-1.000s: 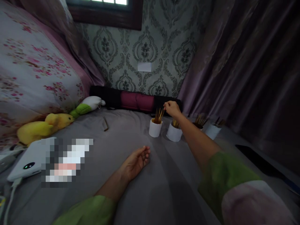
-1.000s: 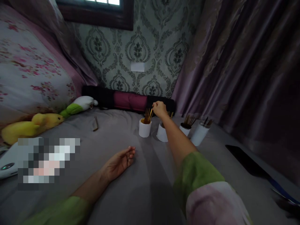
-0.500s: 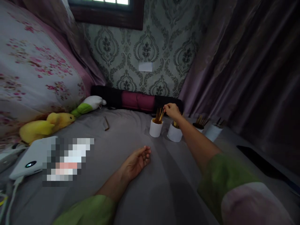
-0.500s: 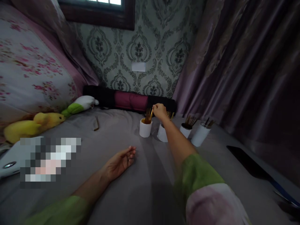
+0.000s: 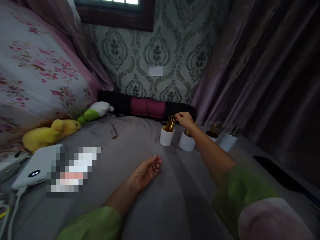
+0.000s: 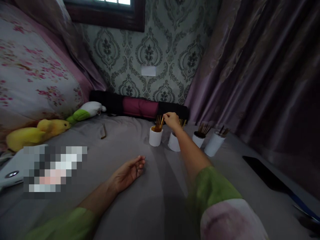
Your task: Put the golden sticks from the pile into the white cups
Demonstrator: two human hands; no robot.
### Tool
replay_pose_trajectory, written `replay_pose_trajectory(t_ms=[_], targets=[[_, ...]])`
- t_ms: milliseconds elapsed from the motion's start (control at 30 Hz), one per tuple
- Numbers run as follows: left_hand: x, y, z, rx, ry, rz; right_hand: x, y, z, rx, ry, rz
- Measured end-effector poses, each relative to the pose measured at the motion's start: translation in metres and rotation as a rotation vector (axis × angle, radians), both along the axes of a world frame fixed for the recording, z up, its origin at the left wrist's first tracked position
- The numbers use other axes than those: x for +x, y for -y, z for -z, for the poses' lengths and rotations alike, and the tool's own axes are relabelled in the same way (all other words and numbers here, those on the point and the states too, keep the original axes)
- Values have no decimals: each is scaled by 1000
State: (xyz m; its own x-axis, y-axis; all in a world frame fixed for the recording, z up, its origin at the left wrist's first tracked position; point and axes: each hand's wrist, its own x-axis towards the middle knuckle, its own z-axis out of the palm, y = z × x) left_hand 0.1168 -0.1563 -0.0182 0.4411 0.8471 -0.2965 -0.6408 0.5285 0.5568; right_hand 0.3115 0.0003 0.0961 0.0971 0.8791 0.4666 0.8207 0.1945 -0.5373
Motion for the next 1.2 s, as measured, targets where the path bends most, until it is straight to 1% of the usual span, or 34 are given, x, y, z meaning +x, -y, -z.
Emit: replay_pose_trajectory(t_ms=[300,533,800,967,1200], targets=[[0,0,0,-1,2,-4,1,2,-1,48,22,4],[0,1,-2,4,0,8,1,-5,4,11,-12,25],[0,3,-6,-8,-15,-3,2,-8,8,20,-35,33],[0,1,-2,-9,-6,1,4,-4,9,54,-84,11],[-1,0,0,-6,-1,8,4,7,6,144,-44,-1]])
